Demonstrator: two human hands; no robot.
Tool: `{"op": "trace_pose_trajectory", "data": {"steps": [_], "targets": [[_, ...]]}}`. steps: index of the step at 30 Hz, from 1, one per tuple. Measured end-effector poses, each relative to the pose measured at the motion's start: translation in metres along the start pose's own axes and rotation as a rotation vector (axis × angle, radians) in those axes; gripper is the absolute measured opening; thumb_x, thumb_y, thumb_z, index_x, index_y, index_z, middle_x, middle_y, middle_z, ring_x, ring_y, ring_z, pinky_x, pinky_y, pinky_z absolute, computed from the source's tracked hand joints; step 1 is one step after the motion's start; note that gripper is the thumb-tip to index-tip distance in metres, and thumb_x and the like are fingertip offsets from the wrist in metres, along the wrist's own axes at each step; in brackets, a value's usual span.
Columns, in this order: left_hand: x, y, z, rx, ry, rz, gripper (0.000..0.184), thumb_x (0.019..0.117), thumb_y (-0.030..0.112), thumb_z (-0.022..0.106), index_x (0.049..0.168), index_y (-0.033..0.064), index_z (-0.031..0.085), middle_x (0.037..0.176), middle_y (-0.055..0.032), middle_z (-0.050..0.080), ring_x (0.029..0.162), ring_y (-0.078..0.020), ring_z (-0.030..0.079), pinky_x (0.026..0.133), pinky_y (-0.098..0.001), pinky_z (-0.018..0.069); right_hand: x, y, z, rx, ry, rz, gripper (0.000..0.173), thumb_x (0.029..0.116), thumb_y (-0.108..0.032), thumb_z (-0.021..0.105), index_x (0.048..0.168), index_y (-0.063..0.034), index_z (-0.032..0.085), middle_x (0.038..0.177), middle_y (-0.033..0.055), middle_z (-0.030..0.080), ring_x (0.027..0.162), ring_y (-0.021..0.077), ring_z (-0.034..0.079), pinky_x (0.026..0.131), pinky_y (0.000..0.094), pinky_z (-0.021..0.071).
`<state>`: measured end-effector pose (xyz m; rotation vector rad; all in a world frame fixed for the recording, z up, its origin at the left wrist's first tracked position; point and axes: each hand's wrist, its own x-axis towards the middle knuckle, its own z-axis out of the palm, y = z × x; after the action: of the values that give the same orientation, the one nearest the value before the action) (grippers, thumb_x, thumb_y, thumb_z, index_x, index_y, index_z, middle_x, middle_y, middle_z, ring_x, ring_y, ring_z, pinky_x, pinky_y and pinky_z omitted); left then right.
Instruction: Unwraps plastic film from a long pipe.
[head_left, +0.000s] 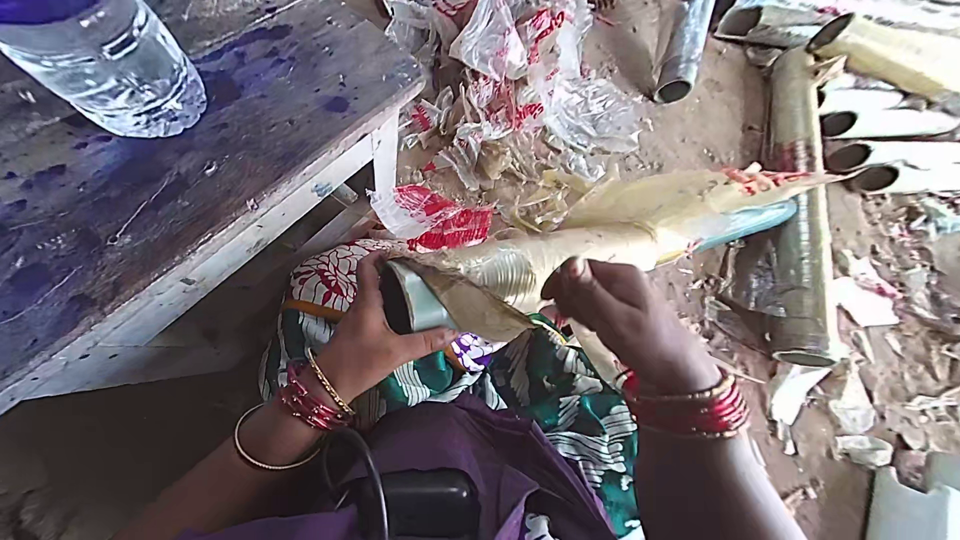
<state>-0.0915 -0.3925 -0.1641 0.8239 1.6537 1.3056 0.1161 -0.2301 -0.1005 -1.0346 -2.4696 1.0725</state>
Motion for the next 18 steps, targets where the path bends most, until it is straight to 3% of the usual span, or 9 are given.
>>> {"op": "trace_pose_trajectory", "data": {"steps": [3,5,8,10,11,14,15,16,18], "targets": [[-0.002,-0.002,-0.001,0.035,-0.024,-0.050,0.109,0.0653,0.013,0.091,0.150,0.0196,0.023,0.126,-0.0032,0.062,0.103,-0.0092,0.070,0.079,-0.0277,0.0627,-0.022,0.007,0.025,0.044,-0.140,-0.126,0.043,0.0972,-0.053,0.059,0.094,-0.0122,0.073,0.062,-0.0106,0.057,0.053,-0.0023,0.050,0.050,0.0201,0.0435],[-0.001,0.004,-0.004,0.091,-0.064,-0.090,0.108,0.0657,0.019,0.093,0.148,0.0232,0.023,0.123,-0.0020,0.063,0.096,-0.0094,0.073,0.071,-0.0274,0.0642,-0.024,0.007,0.044,-0.044,-0.034,-0.278,0.023,0.0914,-0.027,0.067,0.078,-0.0091,0.067,0.060,-0.0039,0.055,0.053,0.0062,0.052,0.048,0.0276,0.0416],[-0.005,0.024,-0.022,0.493,-0.161,-0.058,0.106,0.0711,0.057,0.085,0.152,0.0143,0.031,0.129,-0.0037,0.063,0.107,-0.0093,0.069,0.086,-0.0313,0.0601,-0.018,0.000,0.046,-0.110,0.098,-0.379,0.011,0.0804,-0.008,0.067,0.069,-0.0095,0.067,0.061,-0.0004,0.062,0.054,0.0119,0.059,0.047,0.0337,0.0439],[-0.008,0.040,-0.035,0.847,-0.082,0.150,0.101,0.0753,0.077,0.069,0.146,0.0067,0.054,0.129,-0.0152,0.063,0.105,-0.0263,0.070,0.083,-0.0482,0.0608,-0.013,-0.007,0.043,-0.109,0.086,-0.380,0.013,0.0804,-0.008,0.069,0.068,-0.0097,0.067,0.060,0.0001,0.060,0.053,0.0141,0.059,0.046,0.0366,0.0429],[-0.008,0.050,-0.038,0.979,-0.056,0.253,0.101,0.0772,0.079,0.064,0.145,0.0052,0.056,0.133,-0.0208,0.060,0.106,-0.0335,0.068,0.084,-0.0547,0.0587,-0.009,-0.010,0.042,-0.098,0.072,-0.379,0.014,0.0815,-0.009,0.069,0.068,-0.0097,0.066,0.059,0.0002,0.059,0.053,0.0146,0.058,0.046,0.0370,0.0423],[0.010,0.062,-0.021,1.052,-0.200,0.550,0.095,0.0809,0.067,0.068,0.145,-0.0005,0.054,0.145,-0.0229,0.056,0.139,-0.0445,0.048,0.112,-0.0615,0.0401,0.011,-0.020,0.036,-0.043,0.017,-0.344,0.017,0.0848,-0.009,0.072,0.069,-0.0083,0.066,0.061,0.0022,0.060,0.057,0.0173,0.060,0.050,0.0405,0.0444],[0.019,0.058,-0.010,1.013,-0.229,0.599,0.089,0.0804,0.060,0.073,0.141,-0.0020,0.057,0.142,-0.0226,0.059,0.140,-0.0448,0.046,0.114,-0.0609,0.0380,0.020,-0.021,0.033,-0.029,-0.018,-0.328,0.019,0.0872,-0.011,0.073,0.070,-0.0083,0.067,0.062,0.0017,0.059,0.058,0.0163,0.059,0.052,0.0399,0.0440],[0.027,0.052,0.000,0.980,-0.210,0.629,0.079,0.0792,0.053,0.077,0.134,-0.0018,0.061,0.133,-0.0210,0.064,0.133,-0.0404,0.055,0.110,-0.0566,0.0436,0.027,-0.021,0.031,-0.031,-0.037,-0.320,0.021,0.0881,-0.014,0.074,0.069,-0.0092,0.066,0.062,0.0002,0.057,0.058,0.0145,0.056,0.053,0.0383,0.0422],[0.044,0.041,0.012,0.877,-0.138,0.656,0.058,0.0758,0.037,0.085,0.117,-0.0013,0.070,0.107,-0.0169,0.069,0.100,-0.0289,0.067,0.087,-0.0460,0.0542,0.037,-0.015,0.029,-0.020,-0.030,-0.283,0.020,0.0884,-0.019,0.074,0.072,-0.0091,0.067,0.062,0.0002,0.057,0.058,0.0148,0.055,0.053,0.0396,0.0412]]}}
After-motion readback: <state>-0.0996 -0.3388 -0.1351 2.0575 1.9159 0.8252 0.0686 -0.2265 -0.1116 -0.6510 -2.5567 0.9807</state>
